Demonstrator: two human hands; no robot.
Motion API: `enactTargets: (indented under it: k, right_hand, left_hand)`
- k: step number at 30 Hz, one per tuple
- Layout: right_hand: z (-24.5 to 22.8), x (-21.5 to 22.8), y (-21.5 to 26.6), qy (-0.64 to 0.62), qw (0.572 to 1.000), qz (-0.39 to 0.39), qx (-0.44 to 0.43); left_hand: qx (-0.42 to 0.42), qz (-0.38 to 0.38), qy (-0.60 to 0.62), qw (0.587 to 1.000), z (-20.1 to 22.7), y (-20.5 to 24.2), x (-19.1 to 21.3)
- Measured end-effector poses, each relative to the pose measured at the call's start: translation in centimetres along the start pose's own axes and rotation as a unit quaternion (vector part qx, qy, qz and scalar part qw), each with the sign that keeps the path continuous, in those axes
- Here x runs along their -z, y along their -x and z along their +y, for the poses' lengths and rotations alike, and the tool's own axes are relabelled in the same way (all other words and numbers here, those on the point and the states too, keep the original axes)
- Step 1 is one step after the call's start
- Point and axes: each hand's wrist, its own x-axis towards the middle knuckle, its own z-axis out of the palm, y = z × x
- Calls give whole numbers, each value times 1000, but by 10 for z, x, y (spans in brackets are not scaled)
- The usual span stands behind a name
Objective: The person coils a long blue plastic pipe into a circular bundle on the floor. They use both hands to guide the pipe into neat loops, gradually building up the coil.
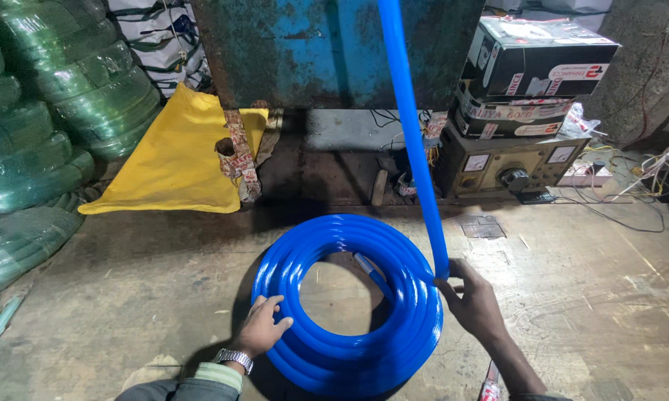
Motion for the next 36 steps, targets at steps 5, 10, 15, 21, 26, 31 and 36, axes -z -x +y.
enactTargets:
  k: [5, 10, 15, 21, 26, 31, 36]
  right_hand:
    - [7, -9, 17, -34, 999, 20, -27]
    - [4, -15, 18, -37, 999, -31, -22]
    - [3, -22, 24, 7, 998, -62, 27]
    - [13, -24, 27, 29, 989, -115, 87]
    - [16, -25, 23, -24, 987, -137, 74]
    - [29, -33, 16, -12, 995, -85, 53]
    - [9, -28, 12, 37, 991, -78, -100]
  left_hand:
    - [-43, 55, 2, 998, 30, 26, 8]
    - [-51, 71, 82, 993, 113, 55, 33]
    - [-195, 73, 257, 944, 217, 58, 60]
    - [-281, 19, 391, 876, 324, 29, 95]
    - [-197, 71, 406, 890, 348, 57, 104]
    - [-240, -18, 531, 813, 325, 84, 95]
    - [-233, -48, 627, 742, 305, 100, 91]
